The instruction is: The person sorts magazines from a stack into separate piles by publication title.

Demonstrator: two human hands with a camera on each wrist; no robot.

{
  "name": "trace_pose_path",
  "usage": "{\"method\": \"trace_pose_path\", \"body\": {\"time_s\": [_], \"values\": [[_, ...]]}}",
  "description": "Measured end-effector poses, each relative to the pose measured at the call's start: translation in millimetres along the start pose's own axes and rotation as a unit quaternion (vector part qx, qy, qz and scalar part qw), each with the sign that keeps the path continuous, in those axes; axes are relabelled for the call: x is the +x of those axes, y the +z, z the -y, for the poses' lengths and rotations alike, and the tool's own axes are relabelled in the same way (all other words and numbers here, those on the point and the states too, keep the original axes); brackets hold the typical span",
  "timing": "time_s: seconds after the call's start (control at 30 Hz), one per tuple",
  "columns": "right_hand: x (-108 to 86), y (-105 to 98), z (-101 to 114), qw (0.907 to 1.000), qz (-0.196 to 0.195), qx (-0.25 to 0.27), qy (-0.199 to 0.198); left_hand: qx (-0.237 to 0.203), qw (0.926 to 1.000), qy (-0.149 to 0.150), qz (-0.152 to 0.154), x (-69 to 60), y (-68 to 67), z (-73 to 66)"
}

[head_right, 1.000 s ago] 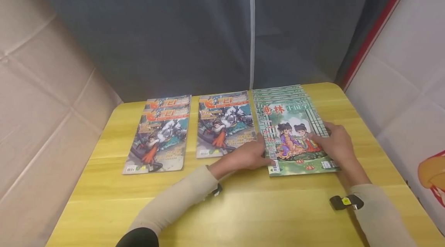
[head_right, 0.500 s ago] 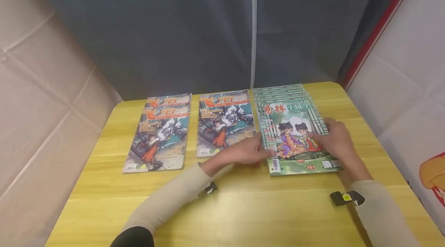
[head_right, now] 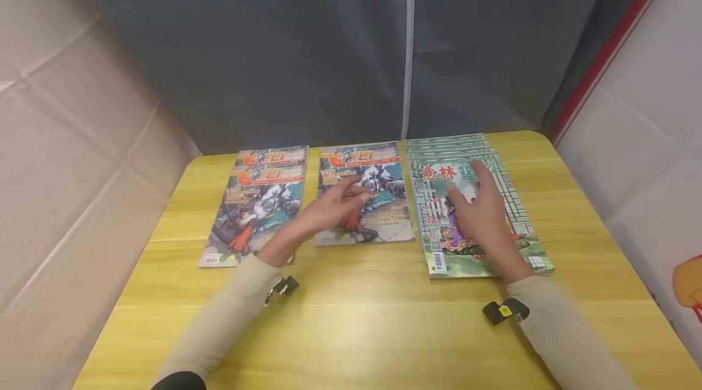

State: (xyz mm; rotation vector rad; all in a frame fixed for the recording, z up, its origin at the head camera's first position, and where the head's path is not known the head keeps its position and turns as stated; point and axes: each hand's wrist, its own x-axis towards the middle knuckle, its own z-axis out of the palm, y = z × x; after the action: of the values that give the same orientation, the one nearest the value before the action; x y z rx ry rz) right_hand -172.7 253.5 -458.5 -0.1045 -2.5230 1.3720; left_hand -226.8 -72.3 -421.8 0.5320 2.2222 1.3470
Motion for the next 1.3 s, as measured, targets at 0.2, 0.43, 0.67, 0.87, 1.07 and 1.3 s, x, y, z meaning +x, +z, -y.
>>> {"method": "trace_pose_path", "body": {"time_s": [0.2,0.43,0.67,0.87,1.07,1.3], "values": [[-3.9,30,13,0.9977,0.055,0.023,-0.031,-0.034,0.9965,-0.036,-0.067,-10.7,-26.8,17.6],[-10.2,62,40,0.9888,0.090,0.114,0.036,-0.071,0.9876,-0.071,-0.121,-15.4,-39.0,34.0],[-7.6,87,54,0.9771,0.129,0.156,0.065,-0.158,0.9716,-0.100,-0.145,-14.2,-44.8,46.8],[-0.4,96,58,0.9807,0.142,0.097,0.093,-0.181,0.9687,-0.101,-0.138,-11.2,-46.0,50.2],[1.5,107,60,0.9704,0.174,0.072,0.151,-0.188,0.9681,-0.104,-0.129,-10.2,-45.9,48.6],[2.0,109,60,0.9656,0.187,0.074,0.165,-0.249,0.9572,-0.081,-0.124,-9.0,-52.1,47.4]]}}
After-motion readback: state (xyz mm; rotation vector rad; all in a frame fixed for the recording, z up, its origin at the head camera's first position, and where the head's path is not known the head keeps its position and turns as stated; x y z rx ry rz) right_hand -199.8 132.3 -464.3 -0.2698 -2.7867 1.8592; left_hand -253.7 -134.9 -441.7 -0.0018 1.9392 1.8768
